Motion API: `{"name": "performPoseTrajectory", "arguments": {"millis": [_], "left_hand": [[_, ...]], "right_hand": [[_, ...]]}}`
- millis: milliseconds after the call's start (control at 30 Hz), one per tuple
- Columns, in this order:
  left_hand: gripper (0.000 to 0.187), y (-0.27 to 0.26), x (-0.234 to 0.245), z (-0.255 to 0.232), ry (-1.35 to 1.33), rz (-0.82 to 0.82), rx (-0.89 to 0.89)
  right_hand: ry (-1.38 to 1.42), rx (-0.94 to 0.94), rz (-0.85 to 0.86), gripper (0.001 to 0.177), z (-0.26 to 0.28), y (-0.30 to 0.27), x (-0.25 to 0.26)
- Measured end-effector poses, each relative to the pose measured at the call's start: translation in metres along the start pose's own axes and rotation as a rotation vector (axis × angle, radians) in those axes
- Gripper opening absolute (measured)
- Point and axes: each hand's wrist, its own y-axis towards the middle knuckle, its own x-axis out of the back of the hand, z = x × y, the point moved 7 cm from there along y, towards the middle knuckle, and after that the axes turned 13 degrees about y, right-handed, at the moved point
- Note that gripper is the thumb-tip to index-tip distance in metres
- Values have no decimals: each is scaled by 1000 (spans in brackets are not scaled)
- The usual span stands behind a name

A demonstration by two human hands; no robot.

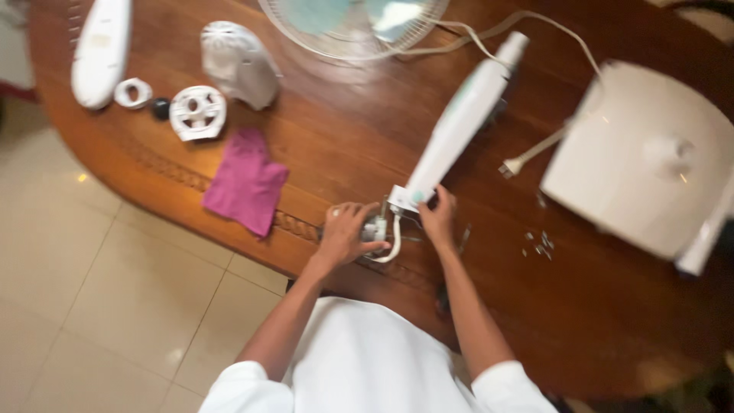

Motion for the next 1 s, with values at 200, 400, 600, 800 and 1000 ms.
{"name": "performPoseTrajectory", "arguments": {"millis": [200,400,600,800,1000], "left_hand": [[71,-29,42,124,138,-527,451],[40,-59,66,245,136,-393,673],[23,-93,147,298,-676,-896,620],[26,-80,177,292,-683,-606,357],[32,-21,135,283,-656,-6,328]], "right_hand": [[-176,76,-106,62,127,-30,29],[21,150,-89,47,219,-50,-13],[-6,300,-37,37,283,-64,-89],[569,-147,360,51,290,-59,-204],[654,-137,237,67,266,-32,-251]]}}
